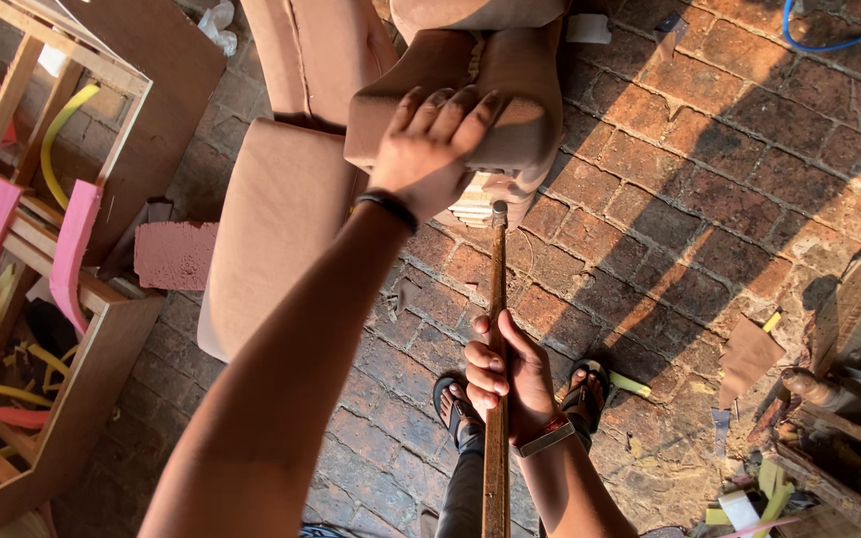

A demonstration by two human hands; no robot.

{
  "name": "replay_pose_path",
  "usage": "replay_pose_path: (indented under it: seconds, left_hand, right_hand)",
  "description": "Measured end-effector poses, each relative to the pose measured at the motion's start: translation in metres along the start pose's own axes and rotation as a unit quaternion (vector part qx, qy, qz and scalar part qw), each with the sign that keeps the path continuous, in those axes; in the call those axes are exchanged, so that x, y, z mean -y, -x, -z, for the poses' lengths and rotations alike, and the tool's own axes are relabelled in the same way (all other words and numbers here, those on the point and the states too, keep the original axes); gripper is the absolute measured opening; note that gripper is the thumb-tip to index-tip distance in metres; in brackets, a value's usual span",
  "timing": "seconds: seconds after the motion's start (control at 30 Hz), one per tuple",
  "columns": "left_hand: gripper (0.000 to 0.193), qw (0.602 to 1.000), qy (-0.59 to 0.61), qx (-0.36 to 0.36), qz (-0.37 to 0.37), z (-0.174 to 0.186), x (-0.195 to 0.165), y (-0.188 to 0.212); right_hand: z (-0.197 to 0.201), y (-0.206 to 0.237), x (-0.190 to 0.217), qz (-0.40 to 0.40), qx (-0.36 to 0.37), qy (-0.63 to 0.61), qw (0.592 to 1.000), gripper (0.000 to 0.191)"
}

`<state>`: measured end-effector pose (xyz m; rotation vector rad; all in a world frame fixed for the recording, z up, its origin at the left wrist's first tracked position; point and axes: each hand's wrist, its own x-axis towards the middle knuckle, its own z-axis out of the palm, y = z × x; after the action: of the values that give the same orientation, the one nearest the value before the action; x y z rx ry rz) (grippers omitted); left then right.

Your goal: The person uses a pneumatic staple gun to fasten brown fabric onto a wooden chair frame on the brick floor, then repositions the upholstered pieces and uses a hammer to drive tacks along the fabric edges of the chair back and seat.

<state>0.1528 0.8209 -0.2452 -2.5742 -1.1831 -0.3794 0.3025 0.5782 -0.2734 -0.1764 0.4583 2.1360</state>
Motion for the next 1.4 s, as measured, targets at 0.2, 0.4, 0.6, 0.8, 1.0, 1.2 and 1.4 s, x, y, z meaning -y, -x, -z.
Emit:
replay_pose_path:
  seconds: [0.2,0.4,0.6,0.8,1.0,1.2,1.4]
  left_hand:
    - [0.037,0.998,-0.065,-0.014,0.021,0.013,0.041,0.024]
    - [0.038,0.993,-0.092,-0.054,0.05,-0.007,0.034,0.023]
    - [0.042,0.993,-0.116,-0.026,0.002,-0.005,0.043,0.021]
    - [0.049,0.996,-0.091,0.014,-0.006,0.008,0.037,0.018]
    - [0.071,0.962,0.185,0.174,0.098,0.017,0.062,-0.002]
    - [0.056,0.862,0.251,0.356,0.26,0.017,0.071,-0.014]
    - [0.056,0.853,0.268,0.37,0.252,0.026,0.067,-0.022]
  right_hand:
    - [-0.014,-0.006,-0.007,-0.008,-0.004,0.013,1.0,0.037]
    - [-0.022,-0.014,-0.009,-0.029,0.003,0.011,1.0,0.037]
    - [-0.021,-0.022,-0.017,-0.039,-0.011,0.016,0.999,0.038]
    - [-0.017,-0.035,-0.03,-0.033,0.001,0.003,0.999,0.039]
    - [-0.021,-0.066,-0.034,-0.028,0.096,-0.033,0.994,0.041]
    - [-0.033,-0.085,-0.025,-0.085,0.136,-0.051,0.986,0.042]
    - [-0.035,-0.085,-0.03,-0.105,0.102,-0.033,0.989,0.043]
